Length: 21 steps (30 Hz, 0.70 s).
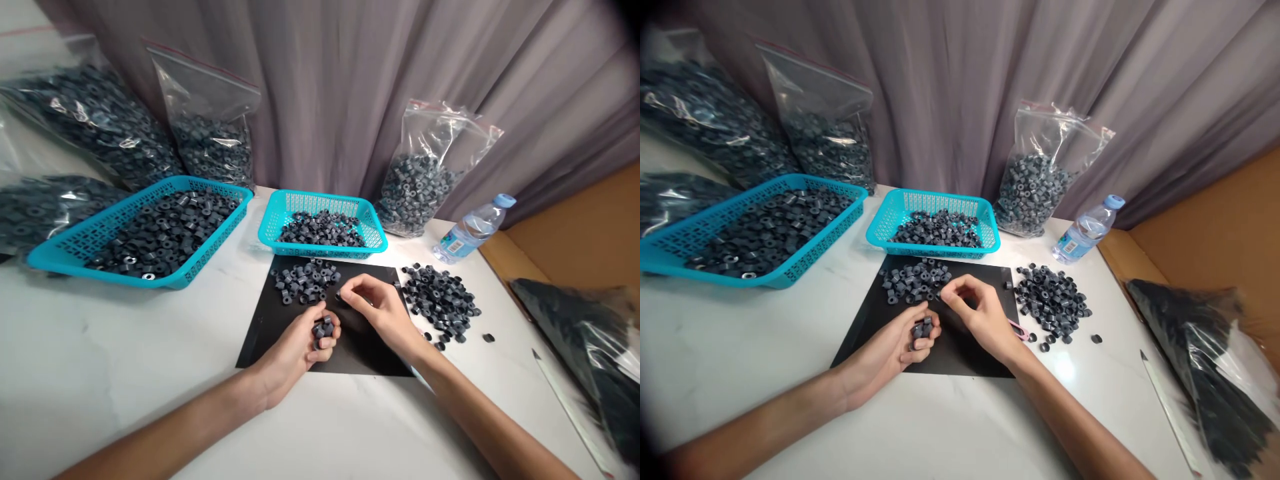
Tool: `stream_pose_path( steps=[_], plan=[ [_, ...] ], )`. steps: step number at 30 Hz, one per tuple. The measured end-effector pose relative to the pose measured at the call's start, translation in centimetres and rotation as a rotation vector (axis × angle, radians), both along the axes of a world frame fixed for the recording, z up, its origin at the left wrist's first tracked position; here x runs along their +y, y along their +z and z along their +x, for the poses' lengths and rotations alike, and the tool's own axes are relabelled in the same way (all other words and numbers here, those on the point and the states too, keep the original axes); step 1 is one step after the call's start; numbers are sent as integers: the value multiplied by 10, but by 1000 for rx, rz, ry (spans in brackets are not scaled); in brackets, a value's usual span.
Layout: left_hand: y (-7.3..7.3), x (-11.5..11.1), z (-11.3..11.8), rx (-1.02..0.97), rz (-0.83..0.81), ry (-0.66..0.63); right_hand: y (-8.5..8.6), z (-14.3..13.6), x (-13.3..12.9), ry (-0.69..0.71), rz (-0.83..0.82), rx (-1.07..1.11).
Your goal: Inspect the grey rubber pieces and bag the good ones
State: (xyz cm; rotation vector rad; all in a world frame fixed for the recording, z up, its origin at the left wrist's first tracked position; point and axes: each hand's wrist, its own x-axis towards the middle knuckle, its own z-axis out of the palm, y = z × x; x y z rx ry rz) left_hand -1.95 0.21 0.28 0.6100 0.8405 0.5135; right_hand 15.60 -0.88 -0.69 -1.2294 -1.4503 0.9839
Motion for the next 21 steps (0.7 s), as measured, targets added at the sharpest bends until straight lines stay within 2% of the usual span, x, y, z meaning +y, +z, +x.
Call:
stream_pose_path(
  steps=[4, 7, 12, 18, 21],
  plan=[
    [5, -5, 4, -28, 13, 41, 14, 2, -8, 136, -115, 60],
    [7, -4, 5, -50, 45, 32, 14, 2, -7, 148, -54, -62],
    [2, 2, 3, -41, 82, 73, 1, 3, 7, 6, 79, -219],
    [-3, 6, 2, -43, 54, 82, -17, -7, 19, 94, 224, -414],
    [-3, 6, 1, -47, 61, 64, -24, -13, 21, 60, 258, -492]
  ],
)
